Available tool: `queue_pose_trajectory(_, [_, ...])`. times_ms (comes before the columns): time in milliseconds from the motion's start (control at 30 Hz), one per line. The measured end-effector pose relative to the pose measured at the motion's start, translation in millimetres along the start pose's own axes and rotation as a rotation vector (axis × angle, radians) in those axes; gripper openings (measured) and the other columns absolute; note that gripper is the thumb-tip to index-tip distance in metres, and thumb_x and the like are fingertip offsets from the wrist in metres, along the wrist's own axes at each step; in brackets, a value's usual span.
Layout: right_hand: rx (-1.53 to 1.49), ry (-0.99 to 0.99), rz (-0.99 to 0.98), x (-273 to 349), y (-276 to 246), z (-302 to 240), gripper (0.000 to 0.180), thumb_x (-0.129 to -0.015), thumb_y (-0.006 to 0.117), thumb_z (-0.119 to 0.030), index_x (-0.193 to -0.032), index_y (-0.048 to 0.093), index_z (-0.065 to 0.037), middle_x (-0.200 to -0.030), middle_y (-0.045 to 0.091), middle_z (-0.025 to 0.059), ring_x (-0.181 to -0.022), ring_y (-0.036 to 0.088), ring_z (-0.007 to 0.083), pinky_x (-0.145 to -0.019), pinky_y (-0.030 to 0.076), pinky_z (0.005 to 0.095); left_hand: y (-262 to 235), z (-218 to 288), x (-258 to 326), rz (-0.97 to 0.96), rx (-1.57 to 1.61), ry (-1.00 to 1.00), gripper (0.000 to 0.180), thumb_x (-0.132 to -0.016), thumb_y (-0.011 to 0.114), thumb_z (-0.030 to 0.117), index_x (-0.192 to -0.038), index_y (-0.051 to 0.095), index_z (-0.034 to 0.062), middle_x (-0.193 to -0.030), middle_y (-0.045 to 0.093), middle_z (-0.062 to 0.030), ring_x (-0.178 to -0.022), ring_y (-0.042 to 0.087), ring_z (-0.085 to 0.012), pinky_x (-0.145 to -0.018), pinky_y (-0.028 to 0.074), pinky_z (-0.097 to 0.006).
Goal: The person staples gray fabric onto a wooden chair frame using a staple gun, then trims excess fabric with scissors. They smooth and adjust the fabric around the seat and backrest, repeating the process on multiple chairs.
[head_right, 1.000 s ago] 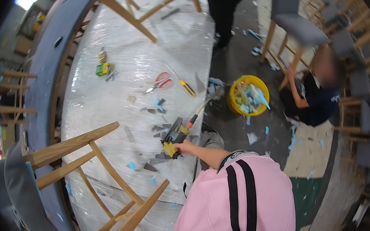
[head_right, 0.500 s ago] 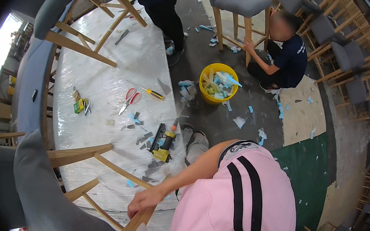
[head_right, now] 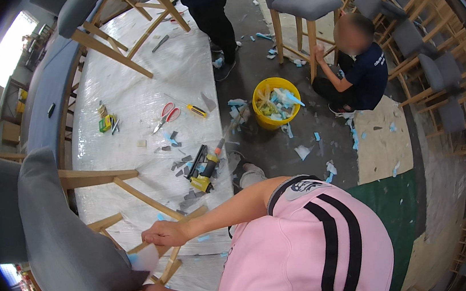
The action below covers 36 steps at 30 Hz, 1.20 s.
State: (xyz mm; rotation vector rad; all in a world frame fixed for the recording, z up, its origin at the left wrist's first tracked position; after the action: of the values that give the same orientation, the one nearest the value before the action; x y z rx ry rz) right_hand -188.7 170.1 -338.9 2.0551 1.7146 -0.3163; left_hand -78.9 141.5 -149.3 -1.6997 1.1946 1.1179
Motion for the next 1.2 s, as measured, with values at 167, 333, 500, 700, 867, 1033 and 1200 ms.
queue_pose_trajectory(167, [-0.008,0.010,-0.034,0.2,-8.7,-4.8,0.050,-0.113,0.035,-0.042,-0.104,0.061,0.000,-0.080,0.060,0.0126,-0.076,0.058,0.0242,-0.072,0.047,0.0359,-13.2,32.2,15.0,-0.220,-0.088,-0.258,0.010,-0.097,0.059,0.008,-0.092,0.063,0.0157,-0.119,0.066,-0.0175,-0.130,0.057,-0.0421,-0.121,0.025,-0.066])
queue_pose_trajectory(333, [0.019,0.204,-0.202,-3.7,-25.5,-21.6,0.051,-0.112,0.037,-0.045,-0.107,0.061,0.000,-0.082,0.060,0.0126,-0.078,0.058,0.0222,-0.074,0.047,0.0350,-31.3,71.0,39.5,-0.286,0.095,-0.504,0.014,-0.105,0.054,0.011,-0.098,0.064,0.0061,-0.132,0.061,-0.0200,-0.134,0.053,-0.0439,-0.119,0.032,-0.068])
queue_pose_trajectory(500, [0.042,0.151,-0.118,3.0,-33.5,-40.1,0.038,-0.110,0.048,-0.036,-0.111,0.063,-0.001,-0.085,0.065,0.0110,-0.083,0.063,0.0205,-0.077,0.050,0.0346,-17.0,111.1,24.2,-0.008,0.027,-1.192,0.029,-0.109,0.051,0.027,-0.106,0.058,-0.0014,-0.121,0.058,-0.0189,-0.125,0.055,-0.0324,-0.111,0.047,-0.051])
queue_pose_trajectory(700, [-0.016,0.120,-0.008,0.7,-66.5,-101.8,0.028,-0.101,0.064,-0.027,-0.108,0.067,0.001,-0.091,0.073,0.0096,-0.084,0.069,0.0180,-0.075,0.056,0.0317,-11.5,96.9,30.2,0.253,0.222,-1.632,0.040,-0.108,0.056,0.036,-0.102,0.059,-0.0042,-0.094,0.060,-0.0101,-0.090,0.061,-0.0215,-0.084,0.050,-0.035])
queue_pose_trajectory(867, [-0.143,0.099,-0.218,-21.9,-61.2,-163.3,0.036,-0.100,0.067,-0.034,-0.092,0.071,0.001,-0.079,0.073,0.0074,-0.070,0.068,0.0146,-0.066,0.056,0.0299,-9.5,96.0,25.9,0.195,0.169,-1.742,0.051,-0.102,0.062,0.050,-0.106,0.062,-0.0014,-0.094,0.064,-0.0080,-0.089,0.061,-0.0178,-0.083,0.046,-0.033])
queue_pose_trajectory(1033, [-0.270,0.328,-0.252,-33.1,-46.3,-172.9,0.043,-0.098,0.069,-0.039,-0.082,0.072,0.001,-0.071,0.073,0.0076,-0.063,0.068,0.0134,-0.060,0.055,0.0283,-6.1,105.1,19.4,0.149,0.053,-1.857,0.060,-0.102,0.060,0.053,-0.130,0.060,-0.0006,-0.115,0.070,-0.0093,-0.100,0.065,-0.0179,-0.088,0.045,-0.032])
queue_pose_trajectory(1200, [-0.279,0.415,-0.274,-35.5,-40.3,-161.3,0.043,-0.095,0.073,-0.040,-0.088,0.076,0.002,-0.078,0.075,0.0073,-0.070,0.070,0.0121,-0.063,0.056,0.0278,-12.5,96.7,45.0,0.047,0.150,-1.877,0.055,-0.105,0.050,0.055,-0.127,0.063,0.0058,-0.115,0.072,-0.0055,-0.105,0.068,-0.0174,-0.091,0.044,-0.035])
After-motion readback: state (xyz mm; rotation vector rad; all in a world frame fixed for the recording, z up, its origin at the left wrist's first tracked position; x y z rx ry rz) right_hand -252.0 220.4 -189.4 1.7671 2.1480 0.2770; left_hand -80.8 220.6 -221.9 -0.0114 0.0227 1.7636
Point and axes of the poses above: each hand's wrist, its own x-axis away from the middle knuckle, its own y-axis out of the palm, z = x × y, the point moved 1 cm from there along -x, towards the middle knuckle
